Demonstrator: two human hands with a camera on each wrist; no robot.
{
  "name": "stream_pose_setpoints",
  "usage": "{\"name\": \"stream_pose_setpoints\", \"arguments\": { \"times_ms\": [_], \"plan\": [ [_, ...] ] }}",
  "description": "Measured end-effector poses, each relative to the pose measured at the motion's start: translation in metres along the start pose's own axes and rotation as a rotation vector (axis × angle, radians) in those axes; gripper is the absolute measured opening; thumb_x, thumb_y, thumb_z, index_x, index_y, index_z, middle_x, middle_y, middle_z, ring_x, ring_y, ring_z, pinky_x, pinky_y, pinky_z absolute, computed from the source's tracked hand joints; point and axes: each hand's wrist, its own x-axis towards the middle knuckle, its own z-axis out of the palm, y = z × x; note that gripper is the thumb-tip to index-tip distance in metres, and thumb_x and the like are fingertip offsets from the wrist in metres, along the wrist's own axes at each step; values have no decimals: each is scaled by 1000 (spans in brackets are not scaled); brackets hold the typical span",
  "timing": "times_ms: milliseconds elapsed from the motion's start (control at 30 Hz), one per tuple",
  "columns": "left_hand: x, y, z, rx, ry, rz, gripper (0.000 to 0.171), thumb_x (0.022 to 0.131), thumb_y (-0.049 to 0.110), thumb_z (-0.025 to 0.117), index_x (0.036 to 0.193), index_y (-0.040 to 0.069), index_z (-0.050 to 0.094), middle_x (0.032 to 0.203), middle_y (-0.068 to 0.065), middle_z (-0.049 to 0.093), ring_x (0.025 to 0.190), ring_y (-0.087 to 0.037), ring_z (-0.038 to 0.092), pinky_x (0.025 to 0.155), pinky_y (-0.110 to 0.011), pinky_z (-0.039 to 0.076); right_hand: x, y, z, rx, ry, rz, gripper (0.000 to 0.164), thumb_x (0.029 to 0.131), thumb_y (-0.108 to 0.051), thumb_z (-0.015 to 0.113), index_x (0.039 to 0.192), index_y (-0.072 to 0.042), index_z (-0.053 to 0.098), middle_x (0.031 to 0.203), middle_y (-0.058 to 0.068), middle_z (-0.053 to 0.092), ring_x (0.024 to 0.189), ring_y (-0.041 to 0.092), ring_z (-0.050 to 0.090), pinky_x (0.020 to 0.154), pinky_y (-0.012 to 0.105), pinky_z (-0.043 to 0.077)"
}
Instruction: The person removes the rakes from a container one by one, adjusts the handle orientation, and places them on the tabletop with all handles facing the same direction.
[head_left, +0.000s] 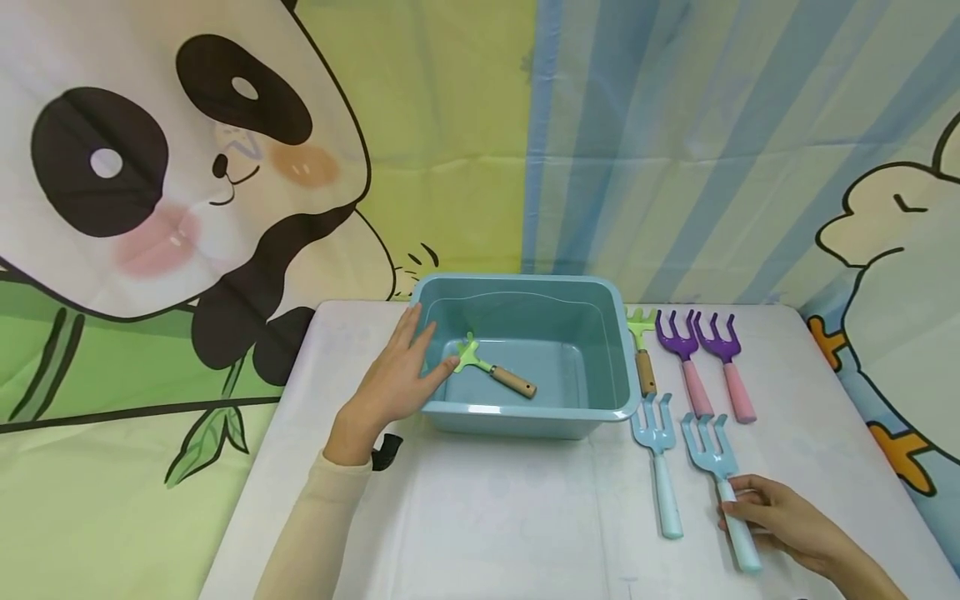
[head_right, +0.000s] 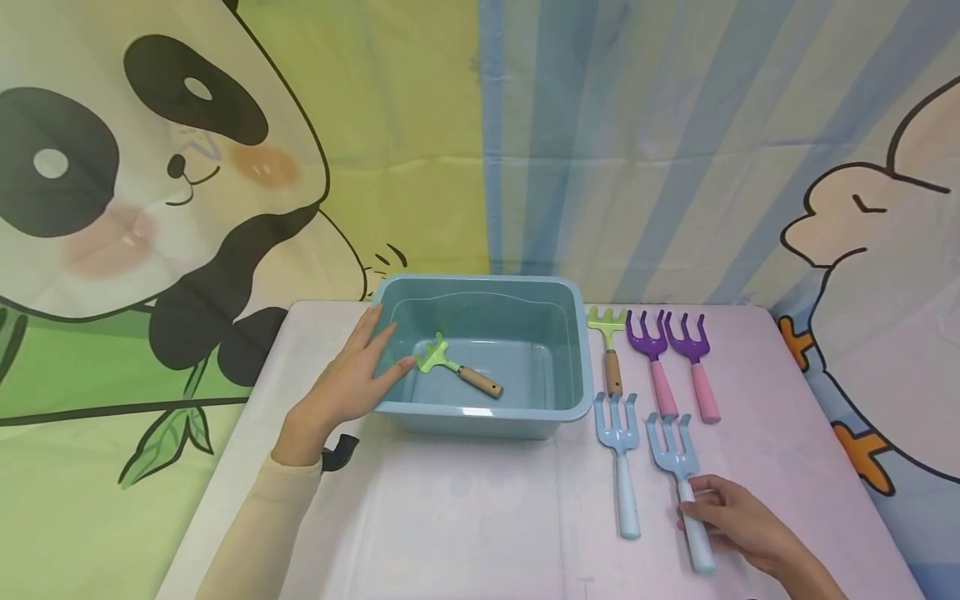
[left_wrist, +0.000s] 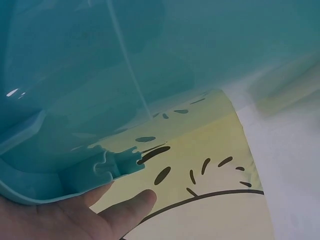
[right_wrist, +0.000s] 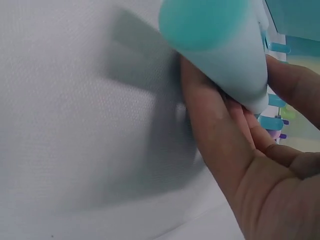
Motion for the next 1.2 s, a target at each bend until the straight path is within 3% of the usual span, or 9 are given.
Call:
{"name": "stream_pose_setpoints", "arguments": {
  "times_ms": [233,367,600,900,1033,1200],
  "plan": [
    [0,-1,1,7,12,3,90,98,70,36,155,0,33,167,-12,1,152,-21,-7,117,-52,20,3,-12,13,-257,231,69,65,94,-25,72,130,20,42,97,9,62,87,23,59,71,40,56],
    [0,-2,1,4,17,5,90,98,70,36,154,-1,33,167,-12,1,152,-21,-7,117,-52,20,4,-17,17,-359,287,82,64,91,-26,76,125,19,47,92,10,57,83,23,54,68,38,56],
    [-1,-1,2,1,13,4,88,99,68,37,154,-1,33,167,-12,1,152,-24,-5,118,-51,19,5,-21,17,-388,300,116,69,89,-30,78,125,20,47,103,17,60,85,22,57,71,41,58],
    [1,-1,1,4,19,22,87,99,67,37,154,-1,34,167,-13,2,152,-23,-5,118,-50,18,4,-25,11,-338,296,98,49,95,-17,70,124,18,51,102,14,62,84,23,62,74,41,59],
    [1,-1,1,8,15,23,87,99,67,37,154,-1,34,167,-13,2,152,-22,-5,118,-50,17,0,-40,1,-341,295,28,45,99,-13,63,128,19,48,103,16,61,88,26,63,76,41,59],
    [0,0,0,5,17,21,87,99,67,38,154,-1,35,167,-13,2,152,-24,-4,118,-51,18,-3,-73,-10,-334,269,-117,45,103,-12,56,133,20,43,109,23,60,93,33,65,76,41,59]
  ]
}}
